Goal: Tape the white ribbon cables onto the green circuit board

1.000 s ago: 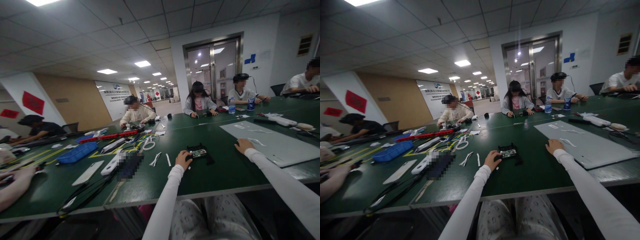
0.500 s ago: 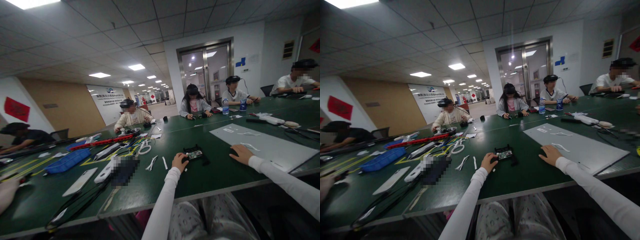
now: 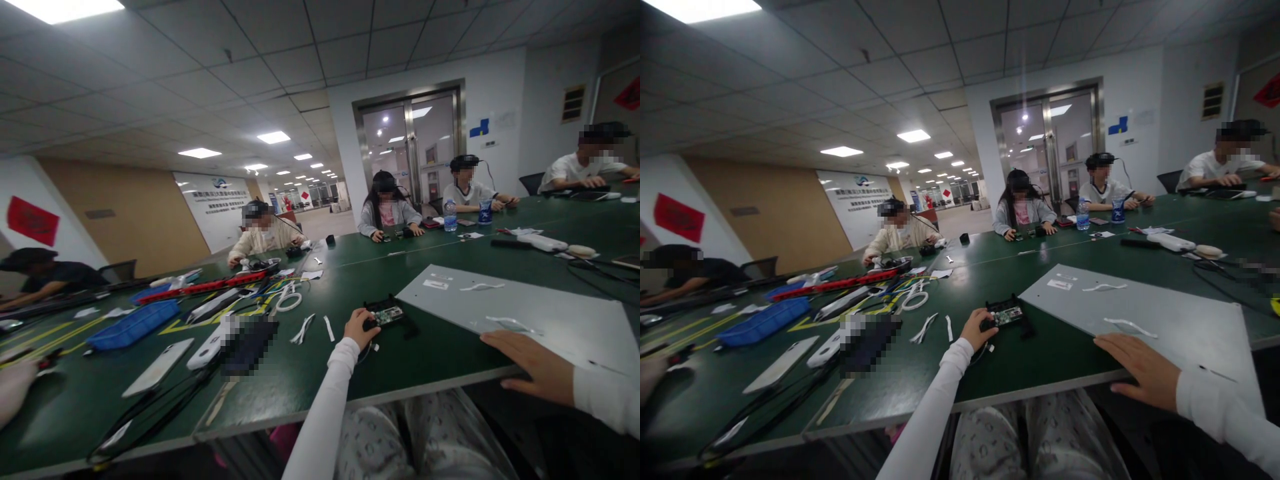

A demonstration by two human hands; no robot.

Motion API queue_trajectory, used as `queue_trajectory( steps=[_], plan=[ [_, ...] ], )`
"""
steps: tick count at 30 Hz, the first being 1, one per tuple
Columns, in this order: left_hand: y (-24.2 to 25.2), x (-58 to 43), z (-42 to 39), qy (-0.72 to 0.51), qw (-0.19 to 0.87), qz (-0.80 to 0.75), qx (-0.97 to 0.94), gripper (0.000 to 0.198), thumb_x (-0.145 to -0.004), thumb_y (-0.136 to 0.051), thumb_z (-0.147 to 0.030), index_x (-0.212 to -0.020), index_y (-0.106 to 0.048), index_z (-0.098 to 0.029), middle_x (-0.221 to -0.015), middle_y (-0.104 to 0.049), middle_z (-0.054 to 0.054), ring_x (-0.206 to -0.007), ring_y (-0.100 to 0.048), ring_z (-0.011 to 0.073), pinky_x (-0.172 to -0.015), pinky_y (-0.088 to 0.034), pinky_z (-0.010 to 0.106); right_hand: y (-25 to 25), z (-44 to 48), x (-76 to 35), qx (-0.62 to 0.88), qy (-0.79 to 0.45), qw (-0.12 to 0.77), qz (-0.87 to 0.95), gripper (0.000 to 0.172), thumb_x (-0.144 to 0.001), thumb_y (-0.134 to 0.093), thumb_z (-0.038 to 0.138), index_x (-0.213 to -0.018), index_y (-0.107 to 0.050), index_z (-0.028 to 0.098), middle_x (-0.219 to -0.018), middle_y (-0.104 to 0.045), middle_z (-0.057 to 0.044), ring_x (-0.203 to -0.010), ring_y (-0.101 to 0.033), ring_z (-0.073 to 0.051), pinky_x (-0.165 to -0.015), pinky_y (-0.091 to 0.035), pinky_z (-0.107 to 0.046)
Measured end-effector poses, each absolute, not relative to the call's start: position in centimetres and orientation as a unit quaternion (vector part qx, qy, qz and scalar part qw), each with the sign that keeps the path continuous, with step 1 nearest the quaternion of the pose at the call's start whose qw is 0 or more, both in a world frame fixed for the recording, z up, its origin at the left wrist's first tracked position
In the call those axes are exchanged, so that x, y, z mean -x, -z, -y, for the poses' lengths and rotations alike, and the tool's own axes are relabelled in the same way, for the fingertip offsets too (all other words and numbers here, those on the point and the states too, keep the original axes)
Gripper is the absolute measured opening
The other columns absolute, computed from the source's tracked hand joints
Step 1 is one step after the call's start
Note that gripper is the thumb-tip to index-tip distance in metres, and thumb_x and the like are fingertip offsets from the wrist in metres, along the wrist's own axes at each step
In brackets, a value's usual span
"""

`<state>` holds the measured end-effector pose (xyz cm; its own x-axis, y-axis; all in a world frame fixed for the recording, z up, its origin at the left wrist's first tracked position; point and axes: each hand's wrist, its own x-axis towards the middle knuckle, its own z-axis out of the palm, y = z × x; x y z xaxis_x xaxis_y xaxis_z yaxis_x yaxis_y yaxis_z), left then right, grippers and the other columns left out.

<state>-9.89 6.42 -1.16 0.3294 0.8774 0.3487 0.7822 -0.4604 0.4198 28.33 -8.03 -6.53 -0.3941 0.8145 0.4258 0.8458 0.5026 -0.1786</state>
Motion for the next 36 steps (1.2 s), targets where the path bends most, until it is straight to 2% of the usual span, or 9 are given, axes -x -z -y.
queue_trajectory(
  steps=[5, 8, 11, 17, 22, 25, 29, 36],
  plan=[
    [0.8, 10.1, -6.4, -0.308, 0.116, -0.487, -0.809, 0.023, -0.064, -0.062, -0.026, -0.085, -0.056, -0.018, -0.115, -0.048, 0.007, -0.111, -0.041, 0.0194, -0.096, -0.030, 0.035, 8.3, 8.5, -30.8, 0.516, 0.139, 0.228, 0.814, 0.064, -0.069, -0.040, 0.016, -0.129, -0.024, 0.033, -0.131, -0.034, 0.001, -0.116, -0.036, -0.022, -0.097, -0.028, -0.042],
    [0.9, 10.7, -6.8, -0.359, 0.143, -0.478, -0.789, 0.023, -0.062, -0.063, -0.026, -0.083, -0.057, -0.017, -0.114, -0.050, 0.009, -0.111, -0.042, 0.0216, -0.097, -0.028, 0.037, 8.8, 9.0, -32.0, 0.516, 0.226, 0.196, 0.802, 0.062, -0.070, -0.033, 0.008, -0.128, -0.027, 0.028, -0.125, -0.043, -0.003, -0.111, -0.042, -0.021, -0.093, -0.033, -0.041],
    [1.0, 11.5, -7.2, -0.426, 0.206, -0.471, -0.744, 0.025, -0.059, -0.065, -0.028, -0.080, -0.058, -0.017, -0.106, -0.056, 0.008, -0.104, -0.048, 0.0222, -0.093, -0.031, 0.038, 8.5, 9.7, -32.8, 0.496, 0.302, 0.146, 0.801, 0.059, -0.069, -0.030, 0.002, -0.125, -0.034, 0.022, -0.119, -0.048, -0.005, -0.106, -0.047, -0.019, -0.087, -0.040, -0.037],
    [0.6, 11.7, -7.7, -0.565, 0.419, -0.401, -0.586, 0.027, -0.056, -0.068, -0.027, -0.077, -0.055, -0.015, -0.078, -0.062, 0.003, -0.080, -0.057, 0.0162, -0.079, -0.040, 0.031, 8.5, 9.9, -33.7, 0.497, 0.360, 0.121, 0.781, 0.052, -0.071, -0.030, 0.004, -0.119, -0.041, 0.020, -0.116, -0.051, -0.006, -0.101, -0.050, -0.021, -0.083, -0.042, -0.037],
    [-0.9, 11.6, -6.7, -0.647, 0.555, -0.309, -0.422, 0.030, -0.058, -0.068, -0.022, -0.080, -0.049, -0.016, -0.079, -0.063, 0.004, -0.082, -0.060, 0.0181, -0.072, -0.044, 0.029, 9.5, 9.3, -35.3, 0.509, 0.364, 0.150, 0.765, 0.049, -0.070, -0.031, 0.005, -0.115, -0.045, 0.019, -0.115, -0.052, -0.007, -0.098, -0.051, -0.021, -0.080, -0.044, -0.036],
    [-1.8, 11.8, -6.1, -0.670, 0.584, -0.265, -0.374, 0.029, -0.061, -0.067, -0.020, -0.082, -0.048, -0.016, -0.082, -0.063, 0.007, -0.086, -0.060, 0.0212, -0.073, -0.045, 0.032, 9.8, 9.1, -36.7, 0.511, 0.364, 0.147, 0.765, 0.048, -0.070, -0.031, 0.005, -0.113, -0.047, 0.018, -0.114, -0.052, -0.008, -0.099, -0.051, -0.022, -0.079, -0.044, -0.037],
    [-2.2, 12.1, -5.8, -0.679, 0.601, -0.230, -0.353, 0.024, -0.065, -0.064, -0.019, -0.082, -0.047, -0.016, -0.085, -0.064, 0.008, -0.089, -0.059, 0.0233, -0.075, -0.046, 0.035, 9.9, 8.6, -38.8, 0.493, 0.347, 0.171, 0.780, 0.046, -0.071, -0.034, 0.007, -0.112, -0.048, 0.023, -0.113, -0.054, -0.005, -0.100, -0.051, -0.022, -0.081, -0.044, -0.037],
    [-3.3, 13.1, -5.4, -0.677, 0.627, -0.171, -0.345, 0.014, -0.071, -0.058, -0.018, -0.082, -0.050, -0.014, -0.091, -0.063, 0.012, -0.096, -0.055, 0.0249, -0.078, -0.045, 0.036, 8.8, 7.3, -40.2, 0.457, 0.347, 0.169, 0.802, 0.048, -0.073, -0.036, 0.009, -0.117, -0.044, 0.023, -0.115, -0.052, -0.005, -0.100, -0.051, -0.022, -0.081, -0.044, -0.039]
  ],
)
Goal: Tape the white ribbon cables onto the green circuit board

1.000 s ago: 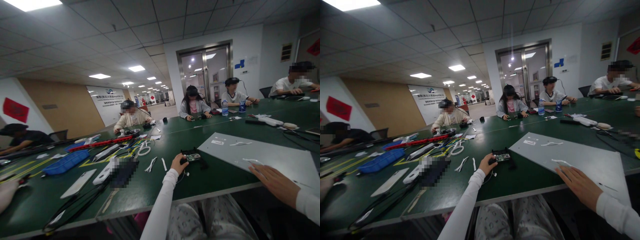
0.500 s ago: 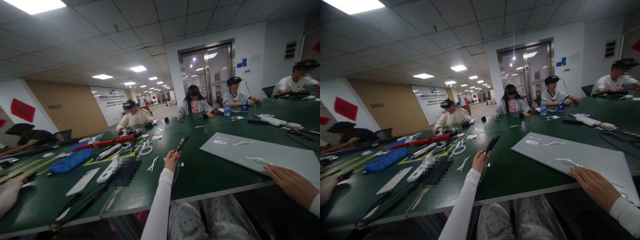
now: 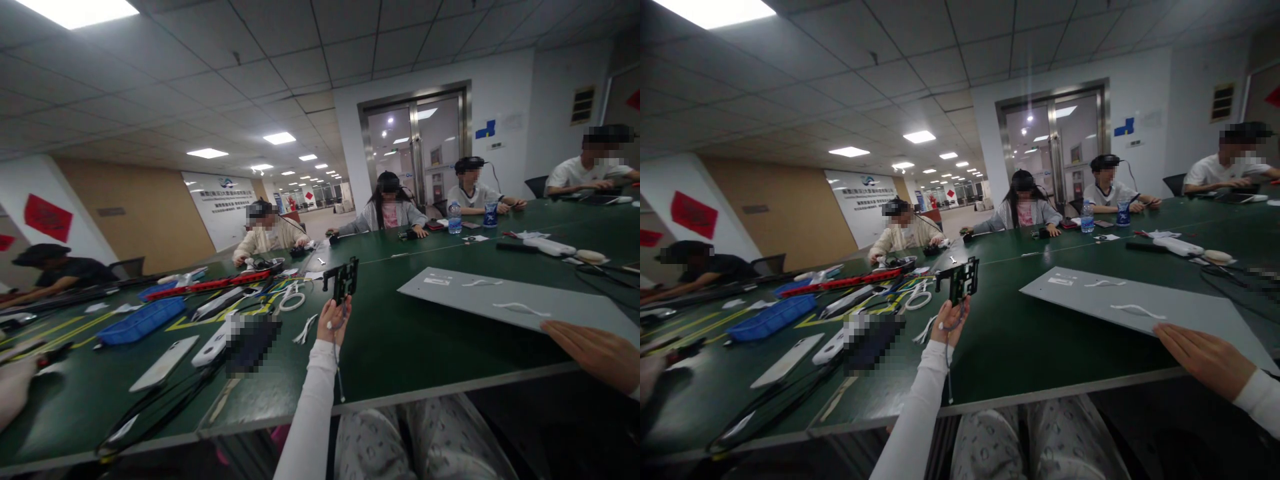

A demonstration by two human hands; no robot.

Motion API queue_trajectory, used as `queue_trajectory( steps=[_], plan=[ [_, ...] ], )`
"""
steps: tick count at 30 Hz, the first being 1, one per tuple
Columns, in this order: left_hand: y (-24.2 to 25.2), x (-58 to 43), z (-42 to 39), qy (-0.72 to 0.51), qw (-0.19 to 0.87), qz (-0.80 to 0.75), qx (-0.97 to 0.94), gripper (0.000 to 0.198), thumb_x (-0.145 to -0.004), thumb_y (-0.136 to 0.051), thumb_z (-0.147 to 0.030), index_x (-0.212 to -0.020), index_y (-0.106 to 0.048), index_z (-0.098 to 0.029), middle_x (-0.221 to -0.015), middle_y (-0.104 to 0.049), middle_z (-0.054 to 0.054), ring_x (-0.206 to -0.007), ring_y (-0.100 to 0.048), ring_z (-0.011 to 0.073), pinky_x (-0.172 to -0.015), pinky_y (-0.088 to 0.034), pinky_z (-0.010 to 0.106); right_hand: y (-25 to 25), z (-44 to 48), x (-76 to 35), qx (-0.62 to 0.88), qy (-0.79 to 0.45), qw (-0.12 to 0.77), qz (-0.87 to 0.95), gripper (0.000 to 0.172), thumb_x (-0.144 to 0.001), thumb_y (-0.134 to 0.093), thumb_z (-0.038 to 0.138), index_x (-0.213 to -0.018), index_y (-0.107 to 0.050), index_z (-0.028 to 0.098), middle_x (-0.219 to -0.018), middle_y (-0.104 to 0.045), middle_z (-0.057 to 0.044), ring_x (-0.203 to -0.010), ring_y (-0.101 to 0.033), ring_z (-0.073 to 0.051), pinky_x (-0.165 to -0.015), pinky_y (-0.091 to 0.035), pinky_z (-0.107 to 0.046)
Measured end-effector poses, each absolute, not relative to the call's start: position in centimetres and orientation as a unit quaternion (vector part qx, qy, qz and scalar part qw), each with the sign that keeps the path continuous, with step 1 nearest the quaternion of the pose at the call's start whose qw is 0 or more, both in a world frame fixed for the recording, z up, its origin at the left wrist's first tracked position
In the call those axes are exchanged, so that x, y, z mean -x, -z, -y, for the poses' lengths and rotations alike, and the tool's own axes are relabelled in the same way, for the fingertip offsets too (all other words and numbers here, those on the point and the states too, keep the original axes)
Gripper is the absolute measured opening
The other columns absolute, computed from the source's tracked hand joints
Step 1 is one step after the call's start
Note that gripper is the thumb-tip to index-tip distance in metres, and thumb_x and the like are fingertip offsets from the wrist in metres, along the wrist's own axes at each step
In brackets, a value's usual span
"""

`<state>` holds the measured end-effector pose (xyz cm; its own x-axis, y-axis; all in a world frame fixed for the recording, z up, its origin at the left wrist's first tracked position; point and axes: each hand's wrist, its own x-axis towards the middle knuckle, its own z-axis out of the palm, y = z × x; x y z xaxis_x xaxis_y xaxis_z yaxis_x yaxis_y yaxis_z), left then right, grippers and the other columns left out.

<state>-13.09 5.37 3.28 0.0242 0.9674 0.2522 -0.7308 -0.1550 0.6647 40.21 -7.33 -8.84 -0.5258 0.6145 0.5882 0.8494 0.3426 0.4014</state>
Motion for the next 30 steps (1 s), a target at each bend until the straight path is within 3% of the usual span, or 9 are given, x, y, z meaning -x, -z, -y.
queue_trajectory(
  steps=[12, 21, 25, 30],
  plan=[
    [-8.1, 14.8, -3.0, -0.668, 0.642, -0.122, -0.356, 0.026, -0.078, -0.050, -0.021, -0.101, -0.051, -0.011, -0.107, -0.056, 0.016, -0.111, -0.043, 0.0247, -0.088, -0.042, 0.035, 4.8, 10.4, -30.6, 0.313, 0.323, 0.245, 0.859, 0.041, -0.082, -0.031, 0.012, -0.121, -0.039, 0.020, -0.115, -0.052, -0.004, -0.111, -0.042, -0.016, -0.089, -0.040, -0.032],
    [-7.9, 15.0, -2.2, -0.659, 0.627, -0.132, -0.393, 0.025, -0.078, -0.050, -0.023, -0.101, -0.053, -0.014, -0.108, -0.056, 0.012, -0.111, -0.044, 0.0240, -0.091, -0.039, 0.038, 5.5, 10.4, -28.8, 0.300, 0.292, 0.241, 0.876, 0.042, -0.082, -0.030, 0.014, -0.121, -0.040, 0.029, -0.112, -0.054, 0.000, -0.106, -0.047, -0.015, -0.087, -0.042, -0.032],
    [-7.7, 14.6, -2.1, -0.658, 0.634, -0.137, -0.382, 0.025, -0.076, -0.052, -0.023, -0.099, -0.055, -0.013, -0.107, -0.057, 0.013, -0.111, -0.043, 0.0242, -0.091, -0.039, 0.037, 5.0, 10.2, -29.3, 0.338, 0.247, 0.251, 0.873, 0.039, -0.081, -0.040, 0.033, -0.120, -0.039, 0.032, -0.113, -0.054, -0.001, -0.107, -0.047, -0.019, -0.091, -0.038, -0.039],
    [-7.6, 13.7, -1.9, -0.655, 0.649, -0.150, -0.357, 0.023, -0.077, -0.051, -0.022, -0.097, -0.056, -0.013, -0.107, -0.057, 0.013, -0.110, -0.044, 0.0240, -0.091, -0.040, 0.037, 4.0, 10.0, -30.0, 0.391, 0.225, 0.230, 0.862, 0.070, -0.067, -0.044, 0.061, -0.126, -0.033, 0.023, -0.125, -0.042, -0.007, -0.114, -0.038, -0.025, -0.095, -0.031, -0.044]
  ],
)
